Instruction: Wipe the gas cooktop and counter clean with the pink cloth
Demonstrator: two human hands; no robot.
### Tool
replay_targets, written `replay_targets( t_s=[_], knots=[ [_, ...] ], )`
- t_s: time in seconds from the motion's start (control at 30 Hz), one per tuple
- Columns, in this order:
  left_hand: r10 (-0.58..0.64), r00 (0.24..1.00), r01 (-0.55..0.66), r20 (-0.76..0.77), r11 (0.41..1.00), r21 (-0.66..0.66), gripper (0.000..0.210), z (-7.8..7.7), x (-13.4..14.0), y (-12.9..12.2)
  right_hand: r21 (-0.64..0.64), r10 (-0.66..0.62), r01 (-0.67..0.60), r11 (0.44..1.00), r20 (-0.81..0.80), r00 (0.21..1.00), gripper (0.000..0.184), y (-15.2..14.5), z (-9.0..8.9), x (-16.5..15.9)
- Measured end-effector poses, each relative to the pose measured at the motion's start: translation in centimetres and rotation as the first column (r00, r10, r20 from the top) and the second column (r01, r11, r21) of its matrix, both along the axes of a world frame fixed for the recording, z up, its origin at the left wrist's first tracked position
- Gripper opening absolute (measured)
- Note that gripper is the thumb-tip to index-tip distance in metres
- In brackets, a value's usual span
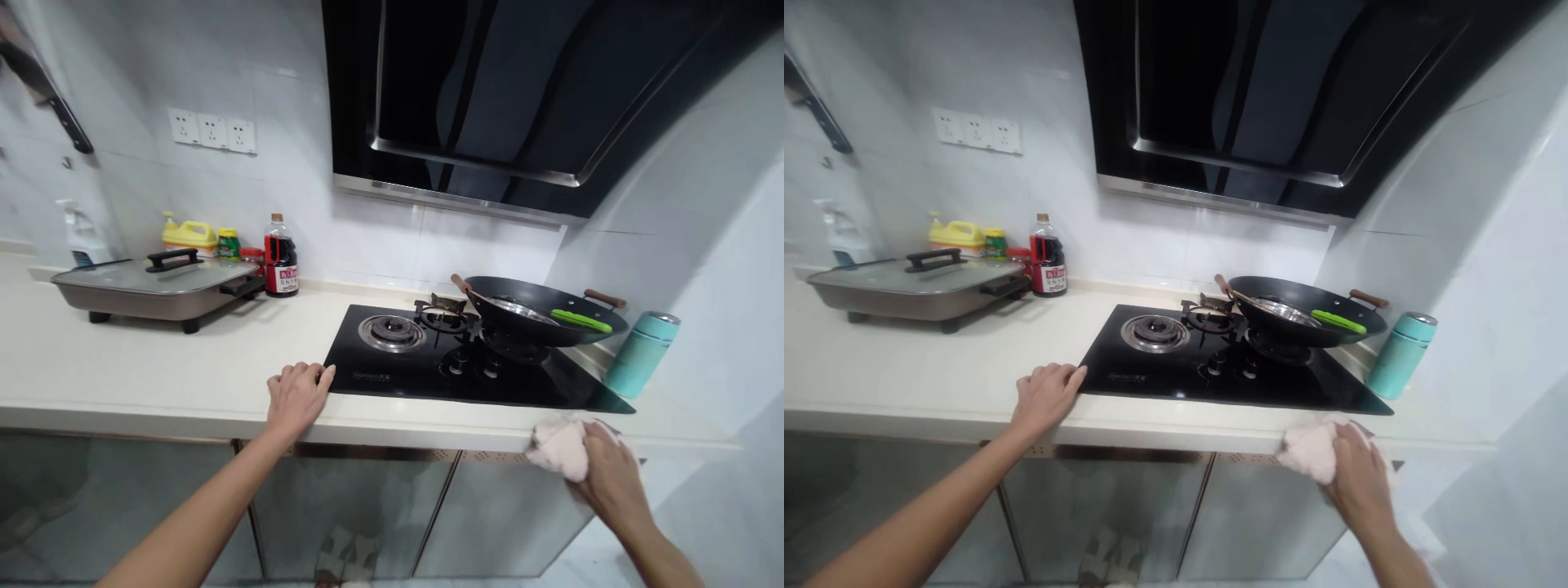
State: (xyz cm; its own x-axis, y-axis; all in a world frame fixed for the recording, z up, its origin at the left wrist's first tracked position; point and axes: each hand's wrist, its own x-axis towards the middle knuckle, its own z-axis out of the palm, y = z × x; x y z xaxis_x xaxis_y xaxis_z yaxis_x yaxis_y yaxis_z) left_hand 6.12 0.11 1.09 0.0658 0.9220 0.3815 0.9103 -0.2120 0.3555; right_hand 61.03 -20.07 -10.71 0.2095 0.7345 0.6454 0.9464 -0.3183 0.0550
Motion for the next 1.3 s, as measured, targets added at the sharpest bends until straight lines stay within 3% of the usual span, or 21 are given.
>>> replay_targets(
  t_s=[0.13,0.27,0.33,0.4,0.47,0.57,0.67,0.73,0.8,0.9,0.97,1.0,1.07,1.13,1.2,1.23,1.3],
  knots=[
    [-0.007,1.0,0.007,0.01,1.0,0.01,0.055,-0.2,0.0,-0.2,0.035,0.273,-0.274,0.961,0.022,0.962,0.034,3.4,0.5,-12.4],
    [-0.02,0.999,0.018,0.048,0.999,0.04,0.052,-0.5,0.0,-0.1,0.073,0.536,-0.532,0.843,-0.05,0.843,0.033,8.0,2.6,-27.2],
    [-0.049,0.996,0.042,0.075,0.995,0.092,0.048,-0.6,-0.2,0.1,-0.029,0.595,-0.602,0.798,-0.115,0.795,0.036,9.8,4.2,-33.3],
    [-0.103,0.989,0.086,0.105,0.984,0.156,0.044,-0.8,-0.5,0.0,-0.123,0.632,-0.646,0.753,-0.139,0.763,0.039,10.9,5.7,-37.4],
    [-0.174,0.974,0.139,0.143,0.965,0.223,0.041,-1.3,-0.7,-0.5,-0.173,0.652,-0.667,0.725,-0.143,0.745,0.044,11.3,6.8,-39.5],
    [-0.352,0.926,0.288,0.134,0.891,0.35,0.046,-3.1,-0.7,-2.6,-0.184,0.664,-0.679,0.711,-0.144,0.734,0.049,11.5,7.1,-39.9],
    [-0.569,0.822,0.525,-0.027,0.737,0.425,0.069,-5.9,-0.1,-4.8,-0.217,0.653,-0.668,0.712,-0.148,0.743,0.052,12.2,6.4,-39.5],
    [-0.633,0.766,0.617,-0.114,0.673,0.408,0.085,-7.6,0.2,-5.4,-0.247,0.654,-0.669,0.7,-0.152,0.741,0.056,12.7,6.1,-39.0],
    [-0.643,0.747,0.651,-0.167,0.658,0.377,0.096,-8.7,0.2,-5.1,-0.259,0.698,-0.714,0.65,-0.167,0.696,0.07,12.7,6.1,-38.1],
    [-0.634,0.733,0.679,-0.249,0.652,0.338,0.105,-9.1,0.0,-4.3,-0.267,0.81,-0.828,0.493,-0.207,0.549,0.097,11.5,6.8,-35.5],
    [-0.605,0.739,0.673,-0.297,0.669,0.315,0.104,-8.9,0.2,-4.2,-0.267,0.849,-0.874,0.406,-0.245,0.469,0.088,10.4,7.6,-33.0],
    [-0.578,0.753,0.656,-0.313,0.69,0.305,0.102,-8.8,0.5,-4.4,-0.246,0.848,-0.882,0.402,-0.264,0.46,0.078,10.0,7.9,-31.4],
    [-0.502,0.802,0.59,-0.324,0.753,0.292,0.099,-8.6,1.5,-5.1,-0.156,0.803,-0.854,0.496,-0.291,0.52,0.058,9.6,8.4,-28.1],
    [-0.41,0.856,0.494,-0.315,0.828,0.265,0.101,-8.4,3.0,-5.9,-0.037,0.694,-0.734,0.678,-0.297,0.656,0.045,10.0,8.4,-24.6],
    [-0.332,0.892,0.403,-0.307,0.892,0.204,0.106,-8.4,4.9,-6.6,0.028,0.536,-0.553,0.833,-0.293,0.792,0.045,11.0,7.9,-21.5],
    [-0.31,0.899,0.371,-0.309,0.914,0.163,0.108,-8.4,5.8,-6.9,0.03,0.459,-0.47,0.882,-0.285,0.842,0.046,11.6,7.4,-20.3],
    [-0.306,0.897,0.35,-0.318,0.933,0.089,0.112,-8.6,7.8,-7.3,0.0,0.367,-0.378,0.926,-0.243,0.898,0.049,12.7,6.3,-18.7]
  ],
)
